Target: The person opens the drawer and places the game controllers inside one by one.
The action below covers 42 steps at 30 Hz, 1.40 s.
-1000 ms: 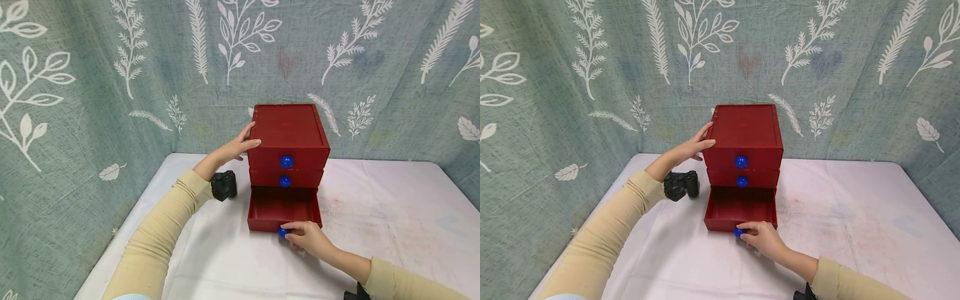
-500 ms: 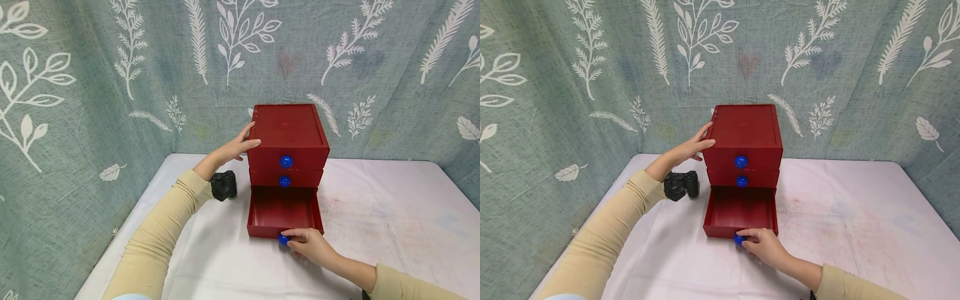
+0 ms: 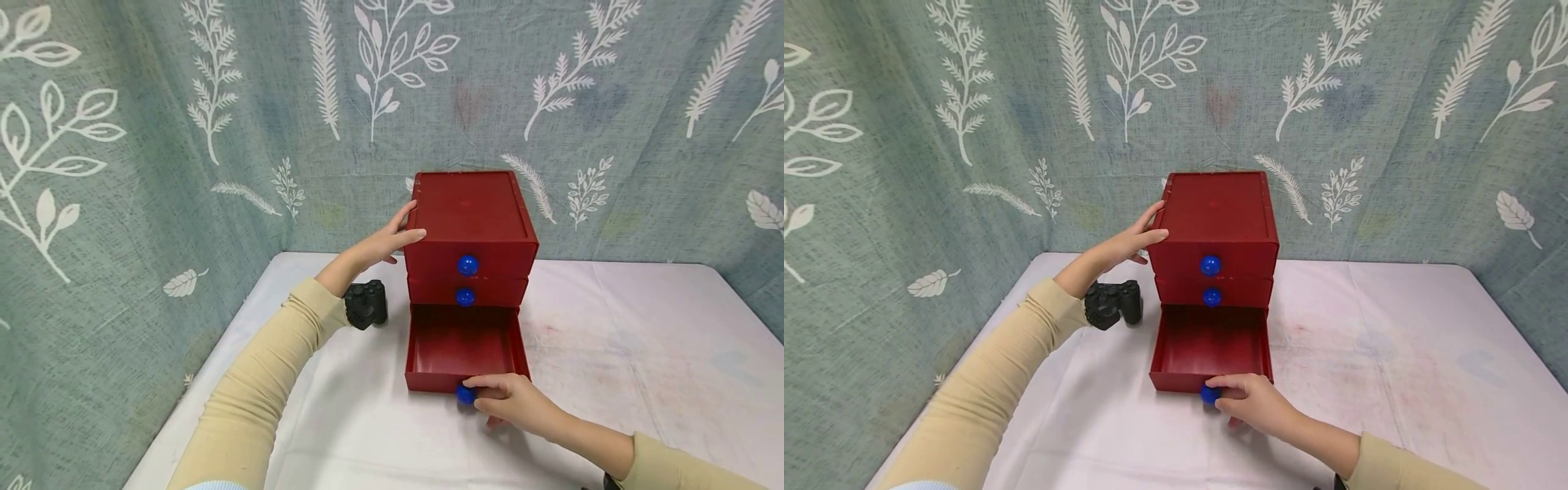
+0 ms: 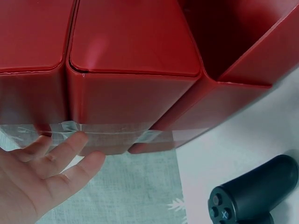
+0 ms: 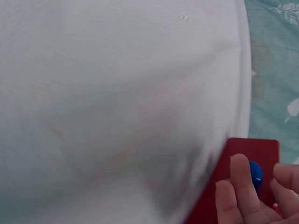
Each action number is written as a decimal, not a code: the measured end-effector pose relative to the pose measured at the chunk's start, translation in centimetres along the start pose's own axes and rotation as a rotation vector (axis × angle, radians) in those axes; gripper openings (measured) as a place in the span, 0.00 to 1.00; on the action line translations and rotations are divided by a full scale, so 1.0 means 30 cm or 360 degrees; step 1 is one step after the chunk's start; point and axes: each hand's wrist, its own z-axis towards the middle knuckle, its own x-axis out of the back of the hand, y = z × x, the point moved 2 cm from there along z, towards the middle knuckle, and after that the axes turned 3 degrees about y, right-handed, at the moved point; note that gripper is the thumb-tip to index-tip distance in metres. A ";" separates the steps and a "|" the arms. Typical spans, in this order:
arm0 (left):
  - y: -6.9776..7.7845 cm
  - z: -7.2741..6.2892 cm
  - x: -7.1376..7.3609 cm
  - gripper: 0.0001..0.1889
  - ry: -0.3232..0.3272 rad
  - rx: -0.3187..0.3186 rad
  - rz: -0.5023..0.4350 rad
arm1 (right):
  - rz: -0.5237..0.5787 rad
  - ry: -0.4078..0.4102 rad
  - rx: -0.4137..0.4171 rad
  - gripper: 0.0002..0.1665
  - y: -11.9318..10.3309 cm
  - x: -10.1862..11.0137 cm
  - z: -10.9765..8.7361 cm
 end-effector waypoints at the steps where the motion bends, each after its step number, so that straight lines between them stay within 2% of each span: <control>1: 0.010 -0.009 -0.002 0.39 -0.0004 -0.0002 0.0001 | -0.0019 -0.0008 0.0010 0.21 -0.010 0.005 -0.003; 6: 0.027 -0.025 -0.004 0.39 -0.0011 0.0000 0.0007 | -0.0082 -0.0051 0.0095 0.22 -0.085 0.028 -0.013; 10: -0.010 0.008 0.002 0.39 -0.0003 0.0001 -0.0006 | -0.0139 -0.0027 0.0195 0.24 -0.167 0.056 -0.015; 14: -0.047 0.040 0.008 0.38 0.0018 -0.0006 0.0011 | -0.0326 0.0081 0.0299 0.24 -0.254 0.099 -0.009; 17: -0.051 0.043 0.009 0.38 0.0032 -0.0023 0.0028 | -0.0440 0.0173 0.0373 0.23 -0.317 0.138 0.001; 21: -0.055 0.043 0.008 0.38 0.0041 -0.0032 0.0038 | -0.0506 0.0275 0.0454 0.22 -0.393 0.190 0.018; 27: -0.056 0.043 0.007 0.38 0.0043 -0.0034 0.0030 | -0.0645 0.0459 0.0532 0.22 -0.490 0.264 0.046; 31: -0.059 0.046 0.008 0.38 0.0045 -0.0036 0.0031 | -0.0787 0.0568 0.0597 0.21 -0.530 0.314 0.072; 35: -0.060 0.047 0.007 0.38 0.0045 -0.0042 0.0028 | -0.0895 0.0633 0.0619 0.22 -0.539 0.367 0.108; 42: -0.062 0.049 0.008 0.38 0.0048 -0.0043 0.0032 | -0.1057 0.0616 0.0607 0.27 -0.513 0.455 0.166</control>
